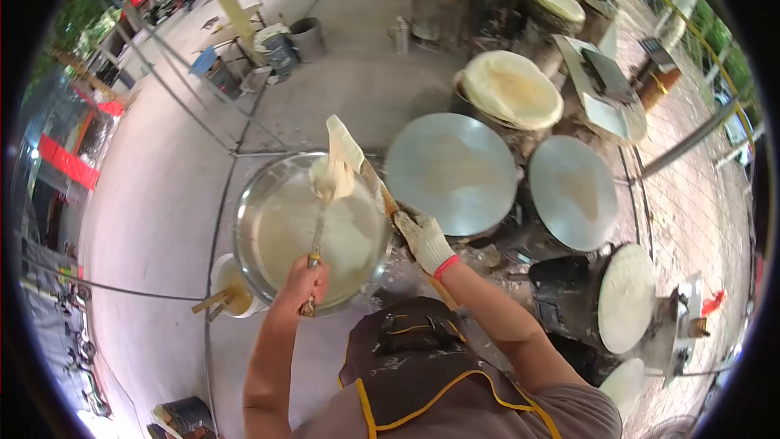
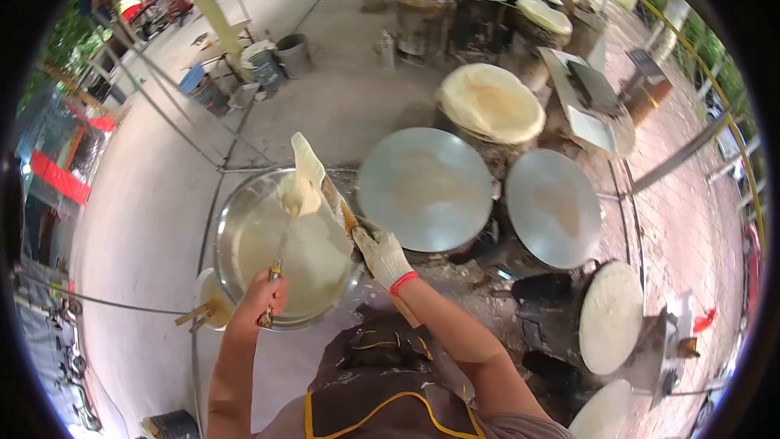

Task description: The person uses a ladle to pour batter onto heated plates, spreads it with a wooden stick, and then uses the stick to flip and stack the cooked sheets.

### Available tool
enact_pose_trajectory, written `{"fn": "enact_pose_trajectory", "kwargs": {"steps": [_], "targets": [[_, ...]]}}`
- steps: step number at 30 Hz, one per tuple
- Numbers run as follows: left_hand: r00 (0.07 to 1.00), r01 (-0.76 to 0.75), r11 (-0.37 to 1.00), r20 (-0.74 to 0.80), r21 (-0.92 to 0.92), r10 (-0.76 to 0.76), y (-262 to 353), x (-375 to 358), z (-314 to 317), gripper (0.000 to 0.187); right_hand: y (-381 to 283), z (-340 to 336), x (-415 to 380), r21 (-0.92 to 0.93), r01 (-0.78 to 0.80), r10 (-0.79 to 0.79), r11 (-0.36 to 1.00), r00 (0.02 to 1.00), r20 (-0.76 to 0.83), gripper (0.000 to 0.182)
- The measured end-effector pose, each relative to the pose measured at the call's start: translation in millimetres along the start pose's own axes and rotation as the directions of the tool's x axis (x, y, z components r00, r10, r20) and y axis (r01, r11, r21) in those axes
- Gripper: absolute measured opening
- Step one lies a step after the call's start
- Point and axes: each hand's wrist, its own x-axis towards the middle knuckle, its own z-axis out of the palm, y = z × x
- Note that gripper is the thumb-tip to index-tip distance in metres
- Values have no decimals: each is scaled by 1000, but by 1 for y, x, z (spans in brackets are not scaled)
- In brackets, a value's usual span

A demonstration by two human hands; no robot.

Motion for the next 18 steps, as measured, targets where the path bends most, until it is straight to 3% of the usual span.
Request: {"fn": "enact_pose_trajectory", "kwargs": {"steps": [2, 4, 7, 9, 10, 13, 14, 17, 18], "targets": [[974, 150, 983, 188, -102, -129, -10, -3, 52, 10, 52, -46, -3, -273, 358, -389, 893, 919, -70, 37], [879, 351, 903, 420, -249, -226, -16, 0, 106, 12, 117, -104, 0, -461, 308, -376, 832, 925, -59, 38], [636, 708, 549, 739, -444, -222, -26, 21, 185, 19, 114, -189, -103, -856, 108, -375, 506, 921, -106, 41], [595, 750, 524, 758, -404, -266, -26, 33, 236, 21, 142, -252, -168, -828, -16, -192, 560, 970, -148, 47], [579, 766, 513, 764, -389, -285, -26, 38, 260, 22, 166, -281, -198, -812, -49, -183, 581, 965, -189, 47], [622, 557, 820, 719, -131, -308, -35, 48, 328, 22, 172, -315, -253, -704, -205, -22, 680, 954, -299, 44], [598, 488, 872, 743, -39, -302, -32, 46, 353, 24, 169, -321, -266, -649, -266, 54, 713, 944, -327, 43], [478, 401, 916, 851, 10, -218, -27, 56, 415, 16, 168, -336, -251, -518, -188, -49, 834, 911, -409, 42], [506, 256, 963, 838, 80, -204, -23, 59, 435, 14, 179, -344, -235, -508, -201, -93, 838, 863, -496, 42]]}}
